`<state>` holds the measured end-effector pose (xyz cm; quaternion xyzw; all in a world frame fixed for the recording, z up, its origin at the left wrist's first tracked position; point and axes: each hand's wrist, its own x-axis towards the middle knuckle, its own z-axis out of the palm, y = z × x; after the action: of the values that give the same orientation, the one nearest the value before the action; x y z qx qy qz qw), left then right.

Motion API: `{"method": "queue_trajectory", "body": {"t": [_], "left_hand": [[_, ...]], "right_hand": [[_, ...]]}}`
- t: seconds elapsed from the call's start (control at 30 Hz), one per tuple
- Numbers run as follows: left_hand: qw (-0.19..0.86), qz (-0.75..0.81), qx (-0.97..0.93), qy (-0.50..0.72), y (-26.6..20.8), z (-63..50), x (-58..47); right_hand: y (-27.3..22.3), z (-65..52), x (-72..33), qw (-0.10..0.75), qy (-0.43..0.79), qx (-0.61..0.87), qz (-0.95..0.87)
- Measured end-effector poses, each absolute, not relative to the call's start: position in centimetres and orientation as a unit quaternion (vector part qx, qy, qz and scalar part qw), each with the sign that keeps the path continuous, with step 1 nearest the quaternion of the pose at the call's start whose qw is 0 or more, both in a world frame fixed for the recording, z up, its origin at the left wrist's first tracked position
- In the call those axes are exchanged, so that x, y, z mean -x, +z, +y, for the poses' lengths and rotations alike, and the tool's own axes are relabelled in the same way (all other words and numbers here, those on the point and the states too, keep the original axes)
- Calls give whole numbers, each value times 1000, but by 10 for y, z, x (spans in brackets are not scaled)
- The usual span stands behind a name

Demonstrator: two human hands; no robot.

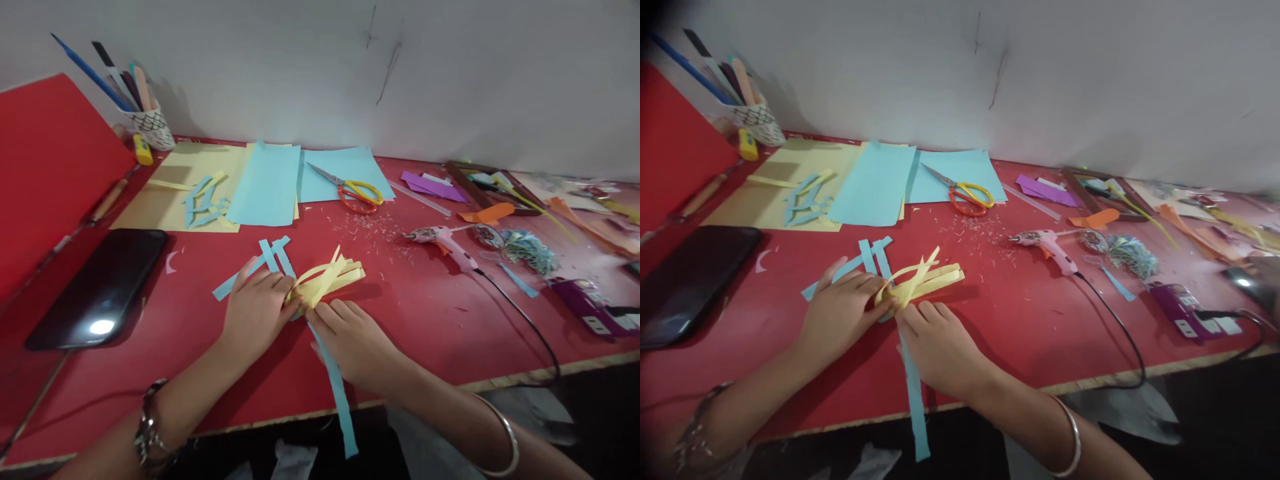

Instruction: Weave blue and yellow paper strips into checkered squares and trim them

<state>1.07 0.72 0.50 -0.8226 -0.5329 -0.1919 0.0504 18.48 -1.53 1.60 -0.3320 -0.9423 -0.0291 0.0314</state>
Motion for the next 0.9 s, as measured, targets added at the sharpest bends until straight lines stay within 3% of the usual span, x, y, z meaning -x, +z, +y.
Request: {"method": "queue_trajectory", "body": {"t": [0.27,0.63,0.9], "left_hand": [[17,-560,808,-181,10,5,-11],[-43,-558,800,-215,12,3,-5],[-46,-540,804,-243,10,4,-2]], "right_hand": [[16,-16,-187,41,-15,334,-941],[26,-23,-197,188,-108,227,-949],[38,-21,-194,104,-230,164,-954]]}}
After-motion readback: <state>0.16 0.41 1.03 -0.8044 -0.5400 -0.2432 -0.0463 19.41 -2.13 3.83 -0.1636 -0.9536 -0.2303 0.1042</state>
